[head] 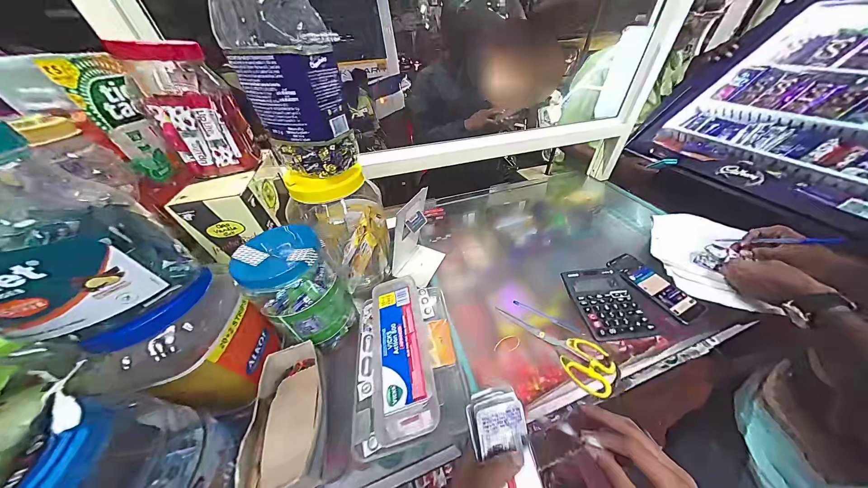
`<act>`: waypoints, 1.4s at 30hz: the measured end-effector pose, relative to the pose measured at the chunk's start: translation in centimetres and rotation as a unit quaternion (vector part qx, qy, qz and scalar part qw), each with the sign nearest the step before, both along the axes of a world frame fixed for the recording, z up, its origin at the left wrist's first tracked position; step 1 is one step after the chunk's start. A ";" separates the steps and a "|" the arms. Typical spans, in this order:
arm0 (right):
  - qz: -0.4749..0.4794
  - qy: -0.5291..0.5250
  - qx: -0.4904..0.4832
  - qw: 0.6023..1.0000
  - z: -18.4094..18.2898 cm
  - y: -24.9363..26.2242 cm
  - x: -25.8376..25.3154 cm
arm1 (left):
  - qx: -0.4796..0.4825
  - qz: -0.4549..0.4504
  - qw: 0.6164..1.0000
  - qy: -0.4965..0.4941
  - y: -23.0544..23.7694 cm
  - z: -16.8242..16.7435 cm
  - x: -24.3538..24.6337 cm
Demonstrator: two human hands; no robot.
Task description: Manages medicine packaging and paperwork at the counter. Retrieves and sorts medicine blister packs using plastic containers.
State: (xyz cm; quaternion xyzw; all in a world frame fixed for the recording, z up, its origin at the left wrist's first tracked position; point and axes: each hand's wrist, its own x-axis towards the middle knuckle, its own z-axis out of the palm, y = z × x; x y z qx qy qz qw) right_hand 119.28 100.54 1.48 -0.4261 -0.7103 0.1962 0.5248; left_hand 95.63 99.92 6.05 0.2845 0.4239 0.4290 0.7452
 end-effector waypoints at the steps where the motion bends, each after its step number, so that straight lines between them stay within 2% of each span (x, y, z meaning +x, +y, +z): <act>1: -0.020 0.030 -0.003 0.999 -0.1 0.6 1.0 | 0.033 0.021 0.999 0.017 0.6 0.0 1.4; 5: -0.050 0.140 -0.001 0.989 -1.1 2.6 3.6 | 0.175 0.086 0.971 0.139 4.7 -2.1 6.5; 8: -0.048 0.146 0.018 0.988 -1.1 2.8 3.2 | 0.277 0.157 0.909 0.269 6.5 -4.1 8.7; 11: -0.081 0.021 0.055 0.995 -0.6 2.1 2.7 | 0.338 0.201 0.818 0.419 6.9 -4.8 9.8; 15: -0.065 -0.135 0.113 0.982 -0.9 3.0 2.4 | 0.370 0.177 0.734 0.542 7.5 -5.1 9.2; 17: -0.045 -0.180 0.147 0.971 -1.7 3.4 2.2 | 0.387 0.165 0.690 0.589 7.8 -4.7 8.7; 19: -0.028 -0.204 0.157 0.966 -2.0 3.4 2.0 | 0.396 0.149 0.664 0.617 8.0 -4.4 8.2; 25: 0.014 -0.250 0.155 0.956 -1.7 3.6 2.0 | 0.427 0.120 0.614 0.653 7.4 -3.9 6.0; 31: 0.100 -0.356 0.153 0.917 0.8 5.0 1.7 | 0.479 0.063 0.542 0.688 7.2 -3.1 4.4; 36: 0.103 -0.417 0.134 0.893 2.2 5.4 1.2 | 0.507 0.025 0.510 0.694 8.3 -2.1 4.7; 39: 0.077 -0.404 0.150 0.899 2.0 6.0 0.9 | 0.525 -0.015 0.512 0.680 8.8 -1.6 4.4; 42: 0.063 -0.407 0.159 0.897 2.3 6.3 0.6 | 0.497 -0.088 0.564 0.653 9.3 -0.9 3.9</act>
